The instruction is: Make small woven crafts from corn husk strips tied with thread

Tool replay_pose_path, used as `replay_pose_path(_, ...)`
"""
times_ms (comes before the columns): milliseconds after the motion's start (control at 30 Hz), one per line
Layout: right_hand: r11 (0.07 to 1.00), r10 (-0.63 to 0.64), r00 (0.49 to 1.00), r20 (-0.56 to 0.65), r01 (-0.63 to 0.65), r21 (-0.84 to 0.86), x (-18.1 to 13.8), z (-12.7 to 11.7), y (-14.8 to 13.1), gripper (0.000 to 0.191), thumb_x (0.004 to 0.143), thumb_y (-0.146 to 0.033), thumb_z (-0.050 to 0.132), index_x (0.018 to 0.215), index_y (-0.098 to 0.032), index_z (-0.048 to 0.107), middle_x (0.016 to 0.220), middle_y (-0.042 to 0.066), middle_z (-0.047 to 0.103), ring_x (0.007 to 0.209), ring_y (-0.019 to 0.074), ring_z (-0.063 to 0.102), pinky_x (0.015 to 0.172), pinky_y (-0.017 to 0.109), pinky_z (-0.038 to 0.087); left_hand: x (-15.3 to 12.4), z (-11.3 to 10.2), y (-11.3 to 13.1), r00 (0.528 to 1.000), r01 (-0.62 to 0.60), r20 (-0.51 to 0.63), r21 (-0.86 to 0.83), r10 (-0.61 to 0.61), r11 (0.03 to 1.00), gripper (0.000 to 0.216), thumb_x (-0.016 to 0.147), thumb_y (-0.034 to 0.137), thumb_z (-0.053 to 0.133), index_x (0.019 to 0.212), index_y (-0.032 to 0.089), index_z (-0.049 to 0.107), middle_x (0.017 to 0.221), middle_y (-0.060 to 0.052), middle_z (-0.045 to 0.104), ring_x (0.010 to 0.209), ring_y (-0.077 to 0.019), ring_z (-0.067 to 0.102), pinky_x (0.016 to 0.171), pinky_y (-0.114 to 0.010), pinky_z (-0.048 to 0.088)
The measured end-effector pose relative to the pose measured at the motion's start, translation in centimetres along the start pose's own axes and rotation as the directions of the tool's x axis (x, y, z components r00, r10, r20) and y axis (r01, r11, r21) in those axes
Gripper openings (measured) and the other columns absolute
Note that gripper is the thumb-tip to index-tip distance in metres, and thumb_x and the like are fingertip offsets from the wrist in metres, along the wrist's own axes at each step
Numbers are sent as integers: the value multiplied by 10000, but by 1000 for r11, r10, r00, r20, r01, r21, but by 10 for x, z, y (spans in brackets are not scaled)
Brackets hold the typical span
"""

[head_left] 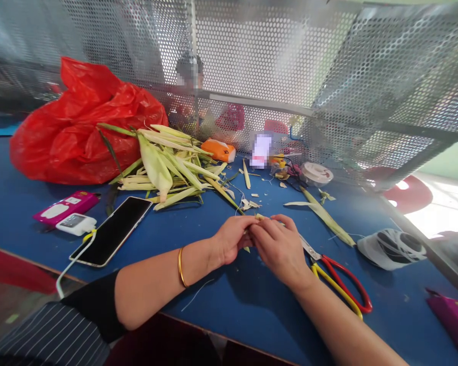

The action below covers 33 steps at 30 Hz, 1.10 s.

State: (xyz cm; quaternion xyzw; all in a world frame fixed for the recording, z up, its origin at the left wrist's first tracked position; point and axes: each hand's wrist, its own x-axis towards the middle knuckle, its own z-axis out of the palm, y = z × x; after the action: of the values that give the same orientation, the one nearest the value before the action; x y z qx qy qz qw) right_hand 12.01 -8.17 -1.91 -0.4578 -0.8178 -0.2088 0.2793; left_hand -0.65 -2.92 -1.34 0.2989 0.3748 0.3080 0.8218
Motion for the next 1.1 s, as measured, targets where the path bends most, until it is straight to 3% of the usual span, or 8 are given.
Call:
replay_pose_path(67, 976, 190, 979, -73, -181, 121, -1, -1, 2, 120, 916, -150, 520, 892, -198, 628, 799, 23, 667, 750, 168, 596, 819, 333, 406, 0, -1, 2, 1000, 1, 17, 59, -2, 998, 69, 706, 158, 625, 724, 121, 681, 638, -21, 651, 571, -107, 591, 587, -217, 486)
replay_pose_path(133, 906, 392, 913, -115, -361, 221, -2, -1, 5, 88, 894, -186, 564, 819, -207, 605, 728, -5, 625, 701, 153, 581, 741, 300, 407, 0, -1, 4, 999, 16, 39, 102, -20, 995, 97, 716, 172, 601, 718, 117, 681, 648, -47, 672, 595, -126, 619, 632, -246, 515)
replay_pose_path(200, 850, 498, 859, -117, -457, 261, -3, -2, 7, 123, 878, -216, 593, 755, -211, 592, 673, -27, 589, 656, 144, 566, 717, 296, 391, 0, -2, 6, 999, 14, 51, 121, -20, 993, 133, 733, 180, 577, 733, 112, 691, 665, -65, 688, 615, -134, 638, 657, -256, 526)
replay_pose_path(400, 845, 480, 876, -44, -449, 290, -4, -2, 8, 112, 891, -240, 593, 799, -226, 657, 716, -34, 668, 666, 137, 608, 789, 324, 359, 2, -4, 10, 999, -12, 43, 109, 7, 994, 223, 735, 187, 575, 879, 118, 731, 718, -64, 716, 640, -136, 658, 679, -253, 532)
replay_pose_path(533, 862, 471, 881, -49, -447, 239, -4, -1, 7, 116, 892, -255, 595, 816, -225, 677, 742, -17, 682, 692, 145, 615, 787, 334, 356, 0, -3, 11, 994, -13, 106, 108, 1, 994, 233, 707, 238, 618, 863, 109, 735, 748, -81, 723, 653, -140, 657, 706, -257, 531)
replay_pose_path(733, 740, 604, 797, -3, -559, 375, -4, 2, 9, 155, 859, -293, 603, 730, -221, 650, 685, -9, 635, 637, 154, 579, 663, 297, 404, -2, -2, 6, 982, -133, 163, 208, 99, 969, 297, 581, 137, 742, 877, 128, 745, 799, -54, 715, 688, -123, 646, 745, -266, 517)
replay_pose_path(933, 717, 597, 801, 44, -558, 417, -3, 2, 8, 163, 866, -285, 589, 734, -228, 668, 688, -6, 643, 643, 153, 586, 649, 288, 423, -1, -1, 4, 987, -154, 78, 226, 140, 962, 282, 593, 243, 829, 831, 120, 740, 745, -46, 697, 614, -111, 630, 673, -264, 520)
replay_pose_path(1100, 699, 627, 778, 35, -583, 414, -3, 2, 8, 170, 861, -275, 586, 712, -223, 651, 716, 2, 661, 675, 161, 596, 675, 294, 432, -2, 1, 9, 993, -111, 76, 286, 94, 952, 177, 713, 185, 711, 874, 123, 754, 692, -48, 693, 567, -91, 616, 630, -233, 520)
